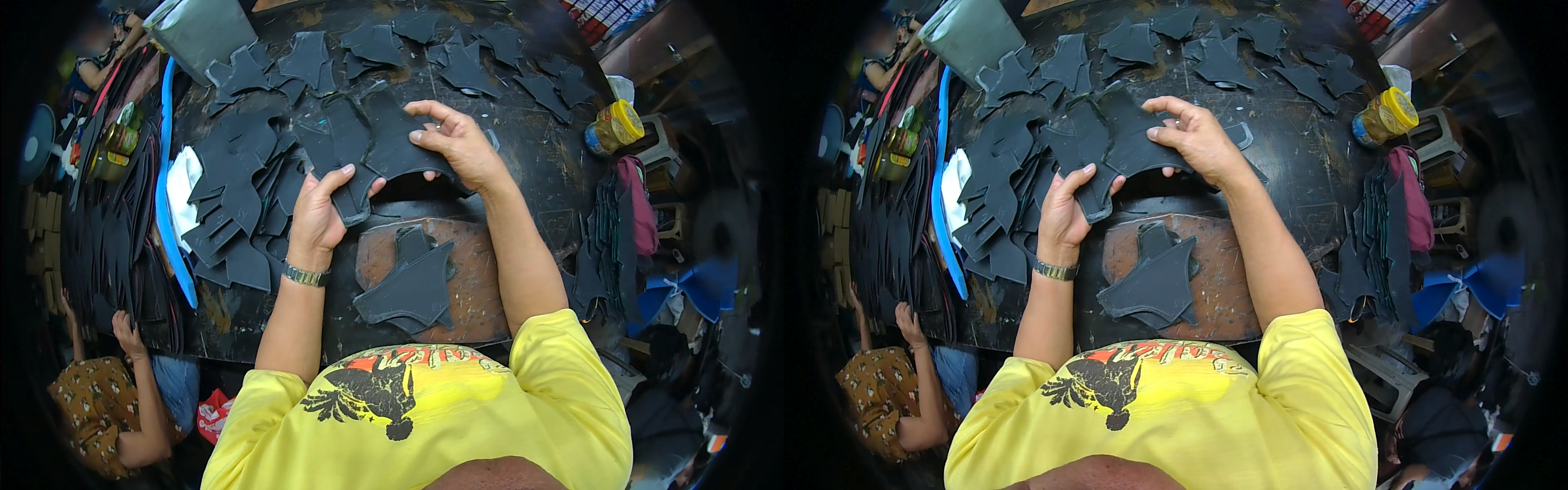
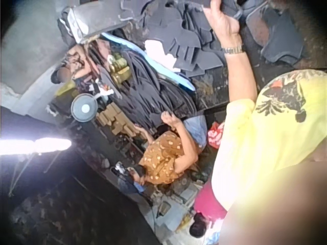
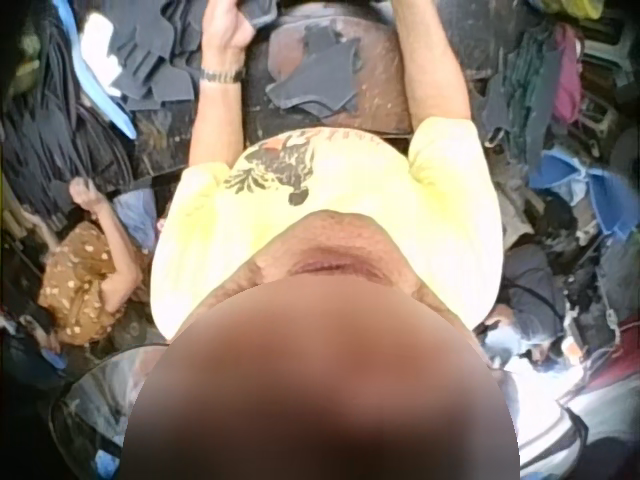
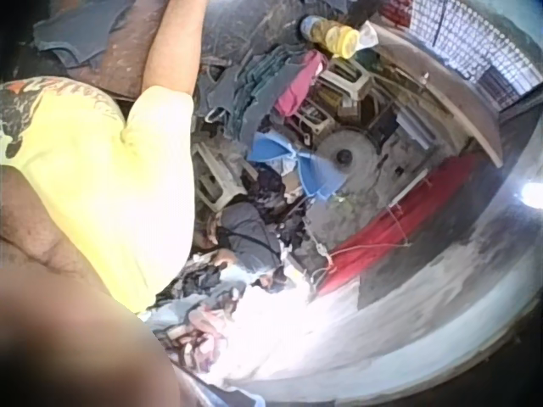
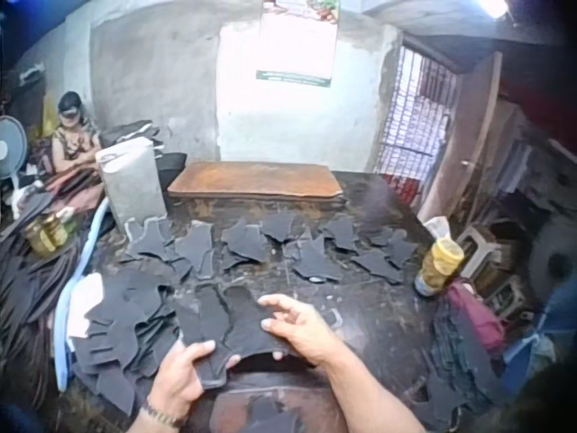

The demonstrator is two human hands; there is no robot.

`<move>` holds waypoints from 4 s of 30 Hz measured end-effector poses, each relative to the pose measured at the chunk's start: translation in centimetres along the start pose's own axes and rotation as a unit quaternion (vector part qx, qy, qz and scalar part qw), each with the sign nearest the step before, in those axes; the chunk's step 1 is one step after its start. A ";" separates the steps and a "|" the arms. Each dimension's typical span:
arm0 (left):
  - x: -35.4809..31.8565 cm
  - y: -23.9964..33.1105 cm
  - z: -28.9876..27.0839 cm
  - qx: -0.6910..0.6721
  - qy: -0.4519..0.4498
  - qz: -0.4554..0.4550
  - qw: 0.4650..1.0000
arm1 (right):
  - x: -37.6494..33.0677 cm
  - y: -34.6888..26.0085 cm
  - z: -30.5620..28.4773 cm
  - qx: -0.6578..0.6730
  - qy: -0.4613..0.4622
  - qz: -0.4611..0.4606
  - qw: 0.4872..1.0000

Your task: The person repeatedly picks up black rubber pieces from a table, separates them by hand, and places them back down. The person handles the pieces one at a time, occasionally shifting the pile to access more items.

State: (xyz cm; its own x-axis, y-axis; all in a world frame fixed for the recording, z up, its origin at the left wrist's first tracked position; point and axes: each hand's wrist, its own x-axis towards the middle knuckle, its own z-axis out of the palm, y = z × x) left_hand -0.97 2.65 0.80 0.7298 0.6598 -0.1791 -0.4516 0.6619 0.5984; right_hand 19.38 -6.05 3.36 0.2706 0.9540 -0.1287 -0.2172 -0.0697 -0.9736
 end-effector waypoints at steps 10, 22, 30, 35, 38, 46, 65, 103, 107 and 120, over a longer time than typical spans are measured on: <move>-0.1 -0.4 0.6 0.134 0.045 0.030 0.990 | -0.1 0.0 1.0 -0.046 -0.022 -0.015 0.999; -0.3 -0.8 1.5 0.173 0.082 0.055 0.980 | -0.1 0.2 1.2 -0.117 0.003 -0.033 0.993; -0.4 -0.7 1.3 0.148 0.077 0.036 0.985 | -0.1 -0.1 1.3 -0.116 0.004 0.009 0.993; -0.4 -0.6 1.4 0.136 0.072 0.035 0.987 | 0.0 0.0 1.4 -0.111 0.021 -0.006 0.994; -0.4 -0.5 1.4 0.134 0.070 0.035 0.988 | 0.1 0.0 1.3 -0.106 0.014 -0.002 0.994; -0.4 -0.6 1.4 0.141 0.065 0.029 0.987 | -0.2 -0.4 1.4 -0.116 0.015 -0.012 0.993; -0.3 -0.8 1.0 0.151 0.085 0.023 0.985 | 0.0 0.1 1.3 -0.110 0.012 -0.026 0.994; -0.3 -0.3 1.5 0.095 0.086 0.062 0.990 | 0.4 -0.9 0.9 -0.196 0.181 -0.143 0.953; -0.3 -0.4 1.5 0.060 0.089 0.103 0.989 | 4.0 -2.8 -2.6 -0.291 0.207 -0.258 0.898; -0.6 -0.2 1.1 0.037 0.104 0.122 0.986 | 20.6 -1.8 -11.2 -0.707 0.098 -0.120 0.690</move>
State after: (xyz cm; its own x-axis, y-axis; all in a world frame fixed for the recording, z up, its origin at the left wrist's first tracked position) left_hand -0.76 1.75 1.64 0.4792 0.8602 -0.1747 -0.5570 0.4519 0.6968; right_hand 35.91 10.50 0.39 0.2919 0.9394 0.1798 0.9506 -0.2643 -0.1626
